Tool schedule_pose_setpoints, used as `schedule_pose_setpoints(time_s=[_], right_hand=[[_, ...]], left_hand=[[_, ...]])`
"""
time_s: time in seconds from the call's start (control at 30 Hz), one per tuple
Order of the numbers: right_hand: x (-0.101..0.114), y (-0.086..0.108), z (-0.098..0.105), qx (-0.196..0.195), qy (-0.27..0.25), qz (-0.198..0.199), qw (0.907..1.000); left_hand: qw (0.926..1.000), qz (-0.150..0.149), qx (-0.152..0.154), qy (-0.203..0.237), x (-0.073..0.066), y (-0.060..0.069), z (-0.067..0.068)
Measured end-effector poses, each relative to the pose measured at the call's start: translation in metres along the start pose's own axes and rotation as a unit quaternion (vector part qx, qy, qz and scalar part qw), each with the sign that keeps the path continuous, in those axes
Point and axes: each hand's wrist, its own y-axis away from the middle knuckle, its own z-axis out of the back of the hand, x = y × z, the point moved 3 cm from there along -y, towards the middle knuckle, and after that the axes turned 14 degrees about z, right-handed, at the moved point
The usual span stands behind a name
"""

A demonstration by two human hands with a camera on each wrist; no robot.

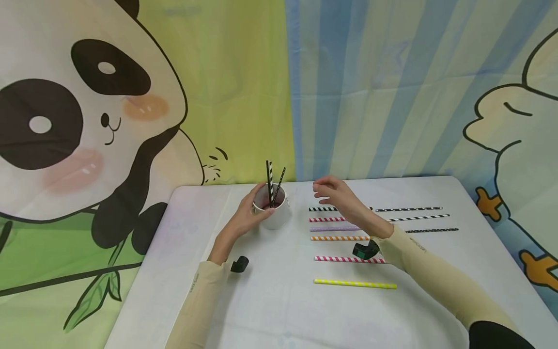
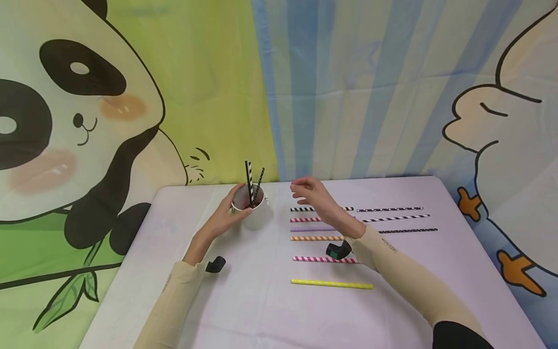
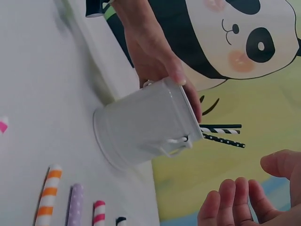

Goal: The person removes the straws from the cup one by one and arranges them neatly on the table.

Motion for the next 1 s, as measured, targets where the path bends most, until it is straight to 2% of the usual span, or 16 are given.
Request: schedule_pose_setpoints(time_s=[0.37, 0.6, 0.77, 1.0], right_hand=[[-0.013, -0.019, -0.020, -0.004, -0.034, -0.011, 0.9994], [-0.020, -0.029, -0.030, 0.001, -0.018, -0.010, 0.9998], [-0.017, -0.034, -0.041, 0.008, -0.010, -0.005, 0.9999], [-0.018, -0.044, -0.057, -0.016, -0.009, -0.005, 0.9998]], left_hand=[[1.0000, -0.002, 0.000, 0.001, 0.000, -0.001, 0.000], [1.0000, -0.005, -0.003, 0.003, 0.000, -0.002, 0.000], [1.0000, -0.002, -0.001, 0.009, 0.001, -0.002, -0.001], [1.0000, -0.002, -0.001, 0.003, 0.001, -0.001, -0.001]])
